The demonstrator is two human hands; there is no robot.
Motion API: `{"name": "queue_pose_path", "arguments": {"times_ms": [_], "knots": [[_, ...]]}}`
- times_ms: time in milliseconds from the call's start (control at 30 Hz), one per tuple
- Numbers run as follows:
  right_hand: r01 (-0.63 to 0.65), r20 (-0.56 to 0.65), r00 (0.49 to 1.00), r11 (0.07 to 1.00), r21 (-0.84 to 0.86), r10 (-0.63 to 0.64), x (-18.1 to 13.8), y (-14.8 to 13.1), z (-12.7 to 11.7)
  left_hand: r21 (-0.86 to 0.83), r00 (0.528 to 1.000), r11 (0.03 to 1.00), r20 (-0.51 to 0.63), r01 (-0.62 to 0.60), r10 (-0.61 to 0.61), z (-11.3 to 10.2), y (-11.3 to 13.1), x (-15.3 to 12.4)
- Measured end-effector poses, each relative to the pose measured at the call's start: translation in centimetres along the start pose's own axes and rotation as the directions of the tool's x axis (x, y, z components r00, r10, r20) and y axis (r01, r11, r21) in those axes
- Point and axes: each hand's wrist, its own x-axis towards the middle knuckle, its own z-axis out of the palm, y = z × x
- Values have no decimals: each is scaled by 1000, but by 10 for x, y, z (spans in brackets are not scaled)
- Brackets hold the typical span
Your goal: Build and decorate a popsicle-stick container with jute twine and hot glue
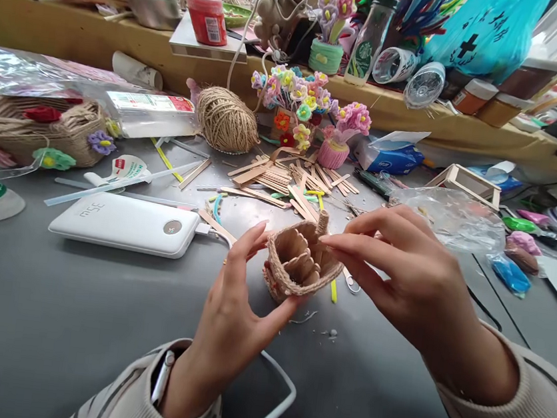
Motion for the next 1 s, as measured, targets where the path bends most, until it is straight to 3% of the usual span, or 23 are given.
{"name": "queue_pose_path", "arguments": {"times_ms": [167, 433, 633, 833, 1000], "knots": [[20, 29, 999, 1000, -3, -20, -10, -1, 3, 97, 995, 994, 91, -50, 41, -16, 3, 4], [61, 54, 997, 996, -72, -57, -17, -6, 12, 329, 970, 912, 70, -243, 233, -39, 27, 32], [45, 27, 999, 996, -72, -43, -21, -8, 19, 517, 959, 823, 260, -236, 112, -34, 46, 51], [33, 4, 999, 995, -94, -33, -22, -11, 23, 641, 930, 731, 366, -233, -25, -31, 61, 58], [31, 0, 1000, 995, -93, -31, -23, -14, 25, 638, 922, 731, 387, -243, -31, -31, 61, 59]]}}
